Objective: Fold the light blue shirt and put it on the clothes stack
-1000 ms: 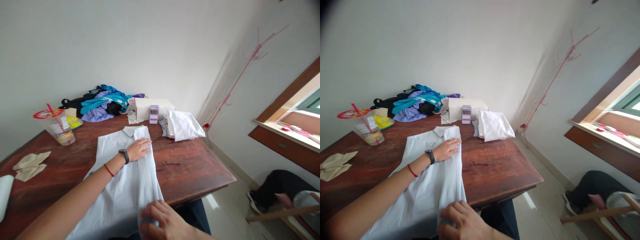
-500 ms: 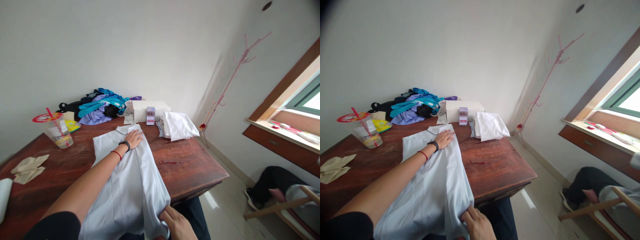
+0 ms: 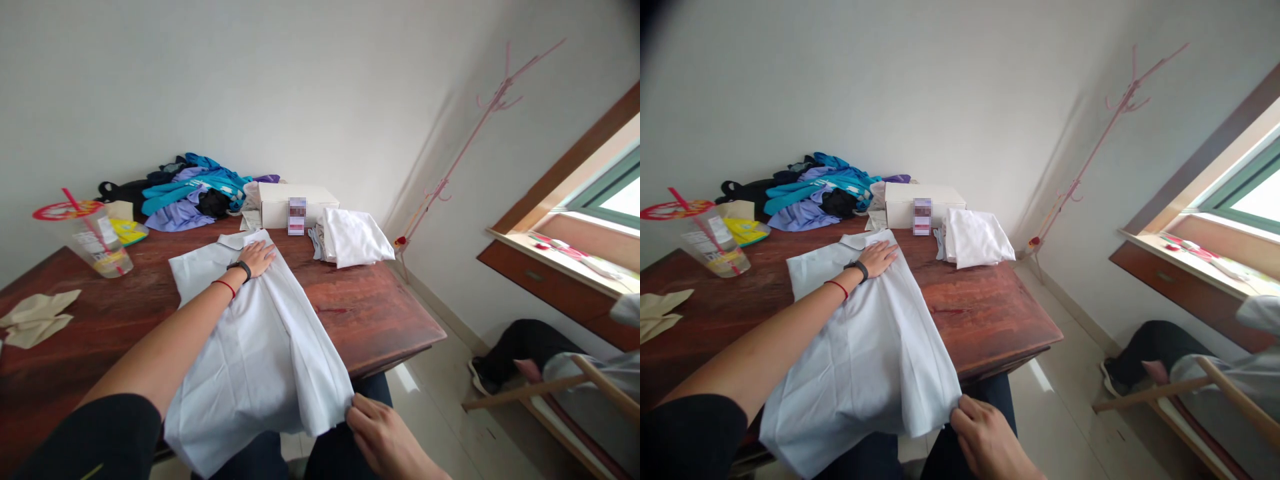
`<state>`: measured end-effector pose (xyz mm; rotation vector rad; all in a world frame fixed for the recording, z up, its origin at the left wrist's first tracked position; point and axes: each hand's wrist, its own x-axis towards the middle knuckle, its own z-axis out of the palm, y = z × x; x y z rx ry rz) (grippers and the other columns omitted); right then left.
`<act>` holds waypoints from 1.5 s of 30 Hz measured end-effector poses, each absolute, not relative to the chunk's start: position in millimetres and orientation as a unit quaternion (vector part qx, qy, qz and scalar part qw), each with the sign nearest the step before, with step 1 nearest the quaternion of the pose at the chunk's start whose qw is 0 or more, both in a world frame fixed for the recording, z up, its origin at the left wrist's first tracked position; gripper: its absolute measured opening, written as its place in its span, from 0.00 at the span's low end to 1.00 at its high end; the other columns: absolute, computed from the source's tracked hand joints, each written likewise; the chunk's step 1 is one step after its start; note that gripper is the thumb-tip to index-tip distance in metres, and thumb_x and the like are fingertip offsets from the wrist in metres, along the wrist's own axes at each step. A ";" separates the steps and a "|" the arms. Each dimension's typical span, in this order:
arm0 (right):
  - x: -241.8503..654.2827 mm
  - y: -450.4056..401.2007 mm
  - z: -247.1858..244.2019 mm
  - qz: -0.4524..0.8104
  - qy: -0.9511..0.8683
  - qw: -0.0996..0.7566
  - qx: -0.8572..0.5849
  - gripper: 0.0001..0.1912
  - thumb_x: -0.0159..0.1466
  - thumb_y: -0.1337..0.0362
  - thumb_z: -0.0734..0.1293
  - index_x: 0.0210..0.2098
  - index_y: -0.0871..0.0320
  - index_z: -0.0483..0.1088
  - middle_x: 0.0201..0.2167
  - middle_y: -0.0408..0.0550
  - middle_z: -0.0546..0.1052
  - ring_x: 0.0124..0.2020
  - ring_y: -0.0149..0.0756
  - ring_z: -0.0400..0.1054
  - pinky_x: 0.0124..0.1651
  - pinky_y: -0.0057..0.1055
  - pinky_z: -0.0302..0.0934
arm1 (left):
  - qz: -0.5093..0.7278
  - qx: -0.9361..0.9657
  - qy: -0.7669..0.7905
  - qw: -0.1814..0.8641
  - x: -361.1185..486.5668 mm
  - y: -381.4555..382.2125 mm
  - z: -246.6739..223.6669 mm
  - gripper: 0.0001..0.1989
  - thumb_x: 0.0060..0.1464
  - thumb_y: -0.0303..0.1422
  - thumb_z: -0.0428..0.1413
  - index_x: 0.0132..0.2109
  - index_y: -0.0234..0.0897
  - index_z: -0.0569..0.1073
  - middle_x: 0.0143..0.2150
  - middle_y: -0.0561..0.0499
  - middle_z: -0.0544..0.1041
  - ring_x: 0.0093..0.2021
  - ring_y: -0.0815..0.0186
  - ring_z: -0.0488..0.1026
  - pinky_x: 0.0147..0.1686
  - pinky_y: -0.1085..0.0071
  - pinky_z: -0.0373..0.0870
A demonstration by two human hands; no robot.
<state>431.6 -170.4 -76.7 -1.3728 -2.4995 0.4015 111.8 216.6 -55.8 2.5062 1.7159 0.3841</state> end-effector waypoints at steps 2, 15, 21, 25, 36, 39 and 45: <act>428.5 -169.2 -77.1 0.171 -0.850 0.118 -0.484 0.13 0.55 0.78 0.58 0.34 0.54 0.63 0.36 0.45 0.74 0.35 0.35 0.71 0.37 0.27 0.62 | 0.129 0.822 0.552 0.046 110.8 211.5 -51.3 0.29 0.72 0.46 0.42 0.71 0.36 0.63 0.75 0.39 0.56 0.74 0.51 0.52 0.70 0.51 0.44; 392.1 -169.5 -100.8 -0.157 -0.851 0.246 -0.437 0.41 0.58 0.49 0.74 0.67 0.54 0.62 0.67 0.69 0.64 0.65 0.73 0.61 0.52 0.61 0.69 | 0.048 0.955 0.249 0.155 136.3 59.5 -9.4 0.44 0.46 0.21 0.54 0.72 0.44 0.62 0.77 0.48 0.50 0.76 0.47 0.44 0.72 0.44 0.43; 341.9 -164.5 -122.6 -0.101 -0.791 0.281 -0.533 0.57 0.56 0.50 0.75 0.74 0.64 0.47 0.74 0.75 0.43 0.71 0.84 0.39 0.56 0.78 0.58 | 0.083 0.971 0.191 0.113 144.4 -1.3 -10.5 0.47 0.44 0.22 0.55 0.73 0.46 0.60 0.77 0.48 0.51 0.76 0.48 0.46 0.72 0.44 0.49; 332.1 -164.6 -98.4 -0.066 -0.761 0.302 -0.570 0.50 0.59 0.65 0.69 0.75 0.58 0.45 0.76 0.64 0.44 0.73 0.77 0.35 0.59 0.78 0.56 | 0.099 0.980 0.146 0.087 152.6 -2.5 -11.5 0.37 0.52 0.27 0.56 0.70 0.42 0.64 0.74 0.45 0.59 0.75 0.47 0.51 0.70 0.43 0.51; 341.2 -165.7 -95.6 -0.075 -0.753 0.308 -0.576 0.44 0.61 0.74 0.61 0.75 0.54 0.49 0.74 0.56 0.55 0.74 0.67 0.40 0.62 0.71 0.60 | 0.102 0.946 0.287 0.107 167.4 -12.9 -39.4 0.43 0.57 0.52 0.59 0.75 0.46 0.55 0.77 0.37 0.49 0.74 0.32 0.45 0.64 0.25 0.45; 352.9 -162.9 -92.6 -0.068 -0.766 0.313 -0.557 0.40 0.62 0.76 0.60 0.72 0.52 0.56 0.71 0.53 0.62 0.73 0.62 0.46 0.61 0.65 0.64 | 0.105 0.944 0.296 0.103 169.8 -15.0 -44.6 0.42 0.58 0.52 0.58 0.75 0.49 0.55 0.77 0.38 0.48 0.74 0.31 0.42 0.64 0.24 0.40; 386.1 -158.8 -66.8 -0.072 -0.843 0.319 -0.427 0.36 0.59 0.79 0.59 0.66 0.57 0.65 0.65 0.52 0.71 0.69 0.50 0.58 0.60 0.46 0.70 | 0.110 0.936 0.312 0.119 166.0 -15.4 -37.9 0.39 0.57 0.30 0.54 0.74 0.46 0.56 0.77 0.42 0.52 0.76 0.43 0.43 0.69 0.33 0.44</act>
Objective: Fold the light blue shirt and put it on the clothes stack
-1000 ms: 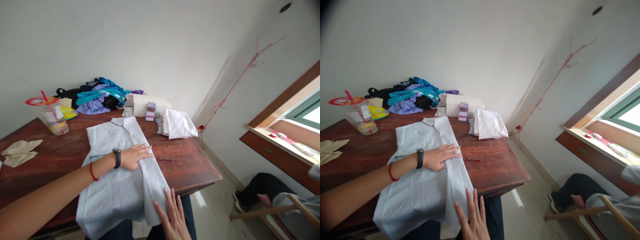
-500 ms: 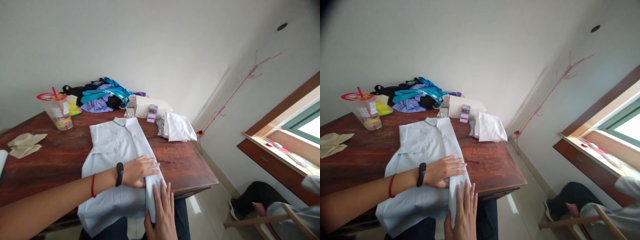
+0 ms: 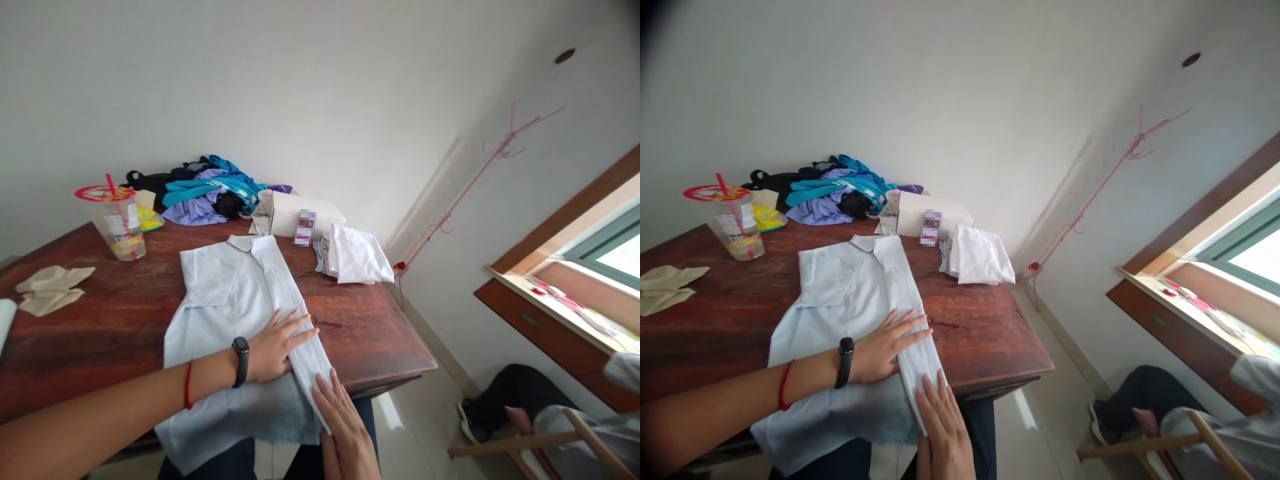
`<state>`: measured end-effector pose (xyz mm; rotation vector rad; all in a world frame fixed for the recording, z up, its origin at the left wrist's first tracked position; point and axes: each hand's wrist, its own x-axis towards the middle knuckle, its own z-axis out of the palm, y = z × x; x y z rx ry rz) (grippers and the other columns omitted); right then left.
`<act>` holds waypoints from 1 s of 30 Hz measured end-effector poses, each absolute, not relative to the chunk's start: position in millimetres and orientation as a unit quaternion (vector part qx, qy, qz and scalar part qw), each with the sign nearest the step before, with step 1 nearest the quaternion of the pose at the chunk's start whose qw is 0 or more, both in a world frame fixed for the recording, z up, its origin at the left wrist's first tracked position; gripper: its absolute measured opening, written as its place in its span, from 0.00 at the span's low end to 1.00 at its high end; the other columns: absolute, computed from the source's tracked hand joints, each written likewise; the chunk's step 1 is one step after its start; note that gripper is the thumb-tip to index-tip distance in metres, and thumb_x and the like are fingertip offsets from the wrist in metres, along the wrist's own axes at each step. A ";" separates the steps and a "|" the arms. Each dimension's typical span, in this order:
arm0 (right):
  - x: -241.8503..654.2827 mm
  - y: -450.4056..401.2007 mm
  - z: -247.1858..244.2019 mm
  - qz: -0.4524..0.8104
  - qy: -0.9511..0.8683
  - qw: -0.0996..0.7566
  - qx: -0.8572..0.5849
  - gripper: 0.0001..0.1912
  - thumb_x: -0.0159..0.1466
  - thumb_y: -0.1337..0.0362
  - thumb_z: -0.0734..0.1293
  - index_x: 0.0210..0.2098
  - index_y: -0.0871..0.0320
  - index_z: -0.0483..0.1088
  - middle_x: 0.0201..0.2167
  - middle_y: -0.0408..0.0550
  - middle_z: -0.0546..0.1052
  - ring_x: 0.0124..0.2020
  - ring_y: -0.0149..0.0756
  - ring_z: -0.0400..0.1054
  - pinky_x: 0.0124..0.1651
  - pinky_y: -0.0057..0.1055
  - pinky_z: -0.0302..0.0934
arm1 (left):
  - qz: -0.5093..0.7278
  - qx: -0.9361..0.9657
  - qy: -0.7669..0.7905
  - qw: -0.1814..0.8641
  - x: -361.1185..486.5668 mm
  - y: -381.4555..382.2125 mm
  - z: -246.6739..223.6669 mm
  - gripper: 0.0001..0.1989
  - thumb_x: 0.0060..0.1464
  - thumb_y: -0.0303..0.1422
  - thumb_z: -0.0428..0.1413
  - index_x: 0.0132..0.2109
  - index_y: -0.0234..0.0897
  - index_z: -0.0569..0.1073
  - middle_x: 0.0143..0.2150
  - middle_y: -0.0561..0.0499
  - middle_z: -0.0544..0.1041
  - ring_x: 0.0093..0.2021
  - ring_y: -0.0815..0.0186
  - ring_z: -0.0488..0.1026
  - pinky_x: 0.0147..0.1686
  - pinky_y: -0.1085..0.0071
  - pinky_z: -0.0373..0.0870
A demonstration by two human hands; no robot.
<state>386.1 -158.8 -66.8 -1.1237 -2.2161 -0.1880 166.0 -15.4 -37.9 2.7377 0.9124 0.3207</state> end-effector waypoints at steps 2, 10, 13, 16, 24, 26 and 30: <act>391.0 -157.1 -54.9 -0.073 -0.871 0.307 -0.378 0.36 0.57 0.79 0.58 0.64 0.59 0.67 0.65 0.53 0.70 0.70 0.49 0.56 0.62 0.44 0.68 | 0.098 0.940 0.304 0.122 163.7 -14.9 -33.6 0.43 0.52 0.24 0.53 0.74 0.46 0.56 0.77 0.42 0.50 0.76 0.44 0.43 0.70 0.34 0.44; 400.5 -147.6 -50.0 -0.032 -0.934 0.177 -0.308 0.37 0.56 0.80 0.58 0.64 0.59 0.67 0.66 0.49 0.68 0.72 0.45 0.49 0.67 0.42 0.61 | 0.063 0.959 0.200 0.190 145.5 -0.4 -20.5 0.48 0.48 0.31 0.60 0.75 0.43 0.54 0.77 0.40 0.43 0.76 0.39 0.40 0.69 0.33 0.39; 401.8 -147.0 -56.6 -0.036 -0.940 0.163 -0.298 0.31 0.61 0.76 0.61 0.63 0.57 0.68 0.67 0.50 0.67 0.72 0.47 0.52 0.67 0.44 0.61 | 0.051 0.960 0.187 0.200 142.9 1.2 -15.3 0.48 0.46 0.30 0.61 0.74 0.45 0.56 0.78 0.42 0.41 0.76 0.38 0.39 0.69 0.33 0.38; 401.1 -144.5 -49.5 -0.036 -0.949 0.153 -0.274 0.22 0.67 0.62 0.67 0.61 0.56 0.71 0.67 0.53 0.66 0.70 0.53 0.57 0.63 0.47 0.65 | 0.030 0.955 0.208 0.210 139.1 1.5 -6.6 0.47 0.45 0.27 0.60 0.73 0.46 0.60 0.78 0.43 0.43 0.76 0.38 0.40 0.70 0.35 0.41; 390.6 -135.0 -0.2 0.144 -0.904 0.228 -0.331 0.20 0.66 0.68 0.67 0.58 0.54 0.72 0.55 0.51 0.80 0.57 0.38 0.74 0.61 0.34 0.68 | 0.191 0.798 0.571 -0.007 41.3 1.5 -1.5 0.24 0.63 0.36 0.46 0.64 0.38 0.70 0.70 0.41 0.66 0.70 0.49 0.61 0.67 0.49 0.61; 387.4 -134.1 1.4 0.172 -0.889 0.253 -0.342 0.19 0.66 0.68 0.66 0.56 0.53 0.73 0.52 0.51 0.80 0.54 0.39 0.75 0.58 0.34 0.70 | 0.230 0.706 0.668 -0.059 5.9 -14.3 -10.8 0.27 0.65 0.44 0.44 0.65 0.37 0.66 0.65 0.38 0.71 0.64 0.46 0.68 0.62 0.45 0.66; 383.8 -131.3 -2.8 0.219 -0.870 0.265 -0.353 0.18 0.66 0.69 0.65 0.54 0.53 0.74 0.49 0.50 0.80 0.51 0.38 0.75 0.55 0.33 0.71 | 0.291 0.651 0.701 0.009 -36.0 -63.4 -35.1 0.30 0.62 0.54 0.46 0.66 0.50 0.61 0.56 0.46 0.78 0.51 0.48 0.78 0.53 0.50 0.76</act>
